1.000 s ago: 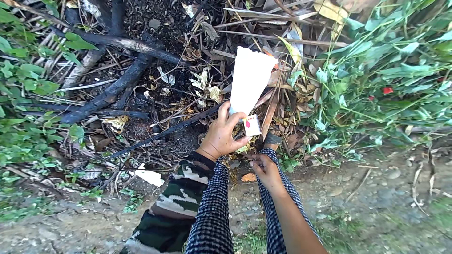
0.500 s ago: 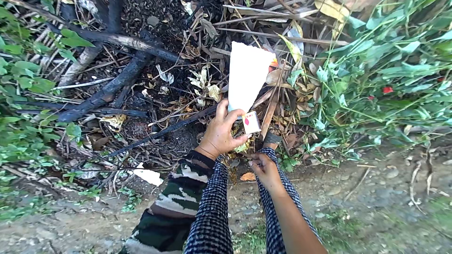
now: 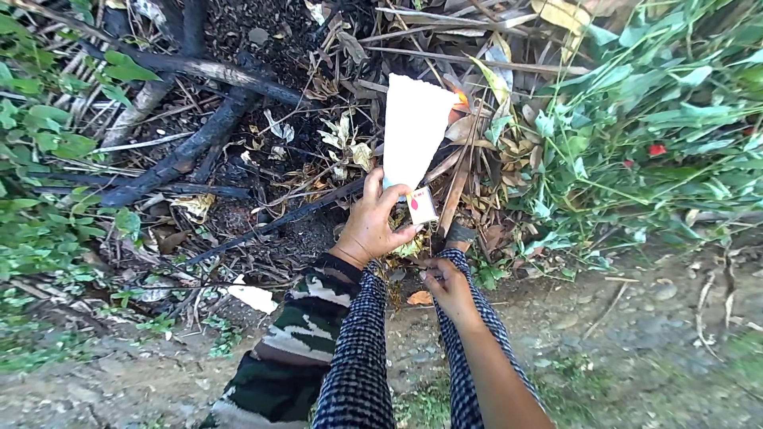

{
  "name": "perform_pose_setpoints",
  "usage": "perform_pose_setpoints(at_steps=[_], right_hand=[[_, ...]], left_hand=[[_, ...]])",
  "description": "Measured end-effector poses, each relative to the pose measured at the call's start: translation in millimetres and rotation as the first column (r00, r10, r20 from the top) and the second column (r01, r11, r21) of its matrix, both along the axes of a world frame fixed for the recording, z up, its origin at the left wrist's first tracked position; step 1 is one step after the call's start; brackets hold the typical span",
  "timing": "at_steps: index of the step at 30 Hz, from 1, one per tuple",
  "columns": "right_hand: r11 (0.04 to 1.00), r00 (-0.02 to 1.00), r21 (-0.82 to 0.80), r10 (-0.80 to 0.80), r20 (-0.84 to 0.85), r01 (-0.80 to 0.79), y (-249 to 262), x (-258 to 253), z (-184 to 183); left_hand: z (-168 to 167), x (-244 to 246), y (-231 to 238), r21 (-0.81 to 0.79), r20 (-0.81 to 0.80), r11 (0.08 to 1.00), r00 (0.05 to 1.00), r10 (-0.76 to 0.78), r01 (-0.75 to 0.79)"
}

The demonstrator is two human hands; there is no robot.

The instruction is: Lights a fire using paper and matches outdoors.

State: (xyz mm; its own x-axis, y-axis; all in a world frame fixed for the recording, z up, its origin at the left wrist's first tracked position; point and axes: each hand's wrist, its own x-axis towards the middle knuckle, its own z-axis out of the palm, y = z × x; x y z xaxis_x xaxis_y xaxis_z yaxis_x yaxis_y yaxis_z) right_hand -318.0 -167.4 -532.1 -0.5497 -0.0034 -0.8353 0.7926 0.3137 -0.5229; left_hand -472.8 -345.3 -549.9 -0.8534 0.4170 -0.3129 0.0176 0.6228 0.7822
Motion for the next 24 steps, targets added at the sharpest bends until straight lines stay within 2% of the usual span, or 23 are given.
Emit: perform_pose_setpoints(at_steps=[24], right_hand=[[1.0, 1.0, -0.012, 0.001, 0.0, -0.001, 1.3, -1.5, 1.8]], left_hand=[[-8.1, -2.6, 1.6, -0.018, 0.012, 1.0, 1.0, -0.004, 0.004]])
